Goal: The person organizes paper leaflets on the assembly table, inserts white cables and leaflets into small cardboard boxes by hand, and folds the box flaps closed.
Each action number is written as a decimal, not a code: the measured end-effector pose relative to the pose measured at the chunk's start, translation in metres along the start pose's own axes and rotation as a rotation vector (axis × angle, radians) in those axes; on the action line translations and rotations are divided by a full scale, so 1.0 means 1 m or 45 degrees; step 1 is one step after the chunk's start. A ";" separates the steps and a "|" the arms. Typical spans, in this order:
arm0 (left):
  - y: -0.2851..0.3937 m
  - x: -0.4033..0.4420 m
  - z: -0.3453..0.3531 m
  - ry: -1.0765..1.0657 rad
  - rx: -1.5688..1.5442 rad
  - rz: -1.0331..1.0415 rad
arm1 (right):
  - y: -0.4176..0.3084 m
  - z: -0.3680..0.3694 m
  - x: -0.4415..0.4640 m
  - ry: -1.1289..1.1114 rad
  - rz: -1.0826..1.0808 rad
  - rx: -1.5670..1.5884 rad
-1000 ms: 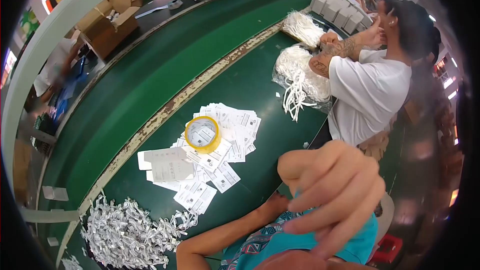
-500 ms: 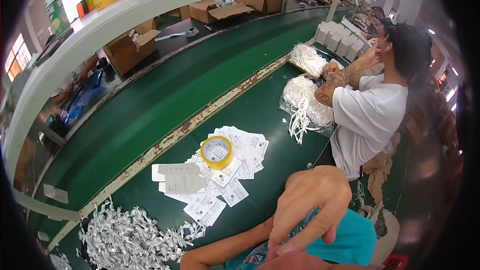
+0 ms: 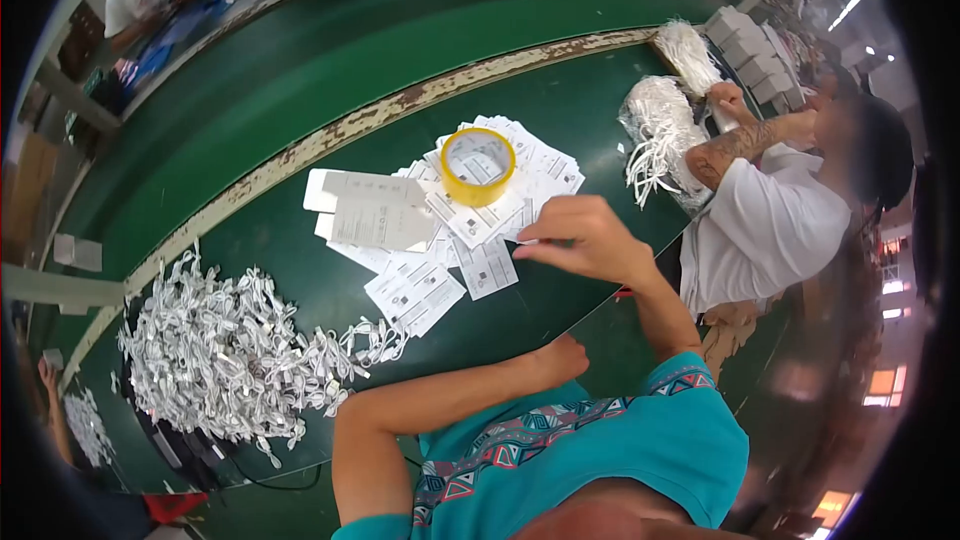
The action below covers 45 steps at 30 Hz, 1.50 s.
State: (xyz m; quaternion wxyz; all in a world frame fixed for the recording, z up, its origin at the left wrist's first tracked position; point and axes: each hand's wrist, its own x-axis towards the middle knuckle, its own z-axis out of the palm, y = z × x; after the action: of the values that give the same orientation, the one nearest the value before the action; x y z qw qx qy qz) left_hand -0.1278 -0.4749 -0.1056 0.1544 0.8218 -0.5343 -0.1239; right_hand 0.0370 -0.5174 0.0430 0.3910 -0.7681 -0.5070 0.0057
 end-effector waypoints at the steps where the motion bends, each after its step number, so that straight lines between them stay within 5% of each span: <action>1: 0.000 -0.002 -0.002 0.020 0.044 0.034 | 0.003 0.013 -0.003 -0.079 0.002 -0.136; 6: 0.000 0.001 0.006 0.030 -0.009 0.033 | 0.022 0.047 -0.011 -0.217 -0.120 -0.743; 18: -0.003 -0.002 0.007 0.109 0.015 0.090 | 0.043 0.058 -0.012 -0.094 -0.510 -0.696; 24: -0.006 0.001 0.014 0.033 0.007 0.093 | 0.025 0.037 -0.010 -0.192 -0.320 -0.672; 28: -0.008 0.001 0.014 -0.033 0.045 0.074 | 0.017 0.021 0.006 0.343 -0.418 -0.316; 30: -0.008 0.001 0.013 -0.014 0.021 0.075 | 0.032 0.014 0.019 0.820 -0.162 -0.195; 34: -0.007 0.000 0.010 0.271 -0.363 0.099 | 0.087 0.011 0.058 1.181 0.343 0.567; 35: -0.008 0.001 0.000 0.260 -0.347 0.097 | 0.106 0.014 0.060 1.242 0.365 0.616; 37: -0.007 0.004 -0.041 0.201 -1.033 0.167 | 0.142 0.030 0.054 1.306 0.419 0.519; 40: -0.006 -0.006 -0.095 0.196 -1.019 0.050 | 0.174 0.041 0.045 1.325 0.483 0.324; 45: 0.012 -0.066 -0.225 0.595 -0.816 0.084 | 0.168 0.031 0.047 1.200 0.429 0.067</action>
State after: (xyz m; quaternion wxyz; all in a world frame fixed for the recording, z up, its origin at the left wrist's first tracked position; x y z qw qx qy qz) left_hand -0.0813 -0.3915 0.1090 0.5242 0.7204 -0.4453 -0.0889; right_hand 0.1771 -0.4927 -0.0624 0.5905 -0.7483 -0.1437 -0.2659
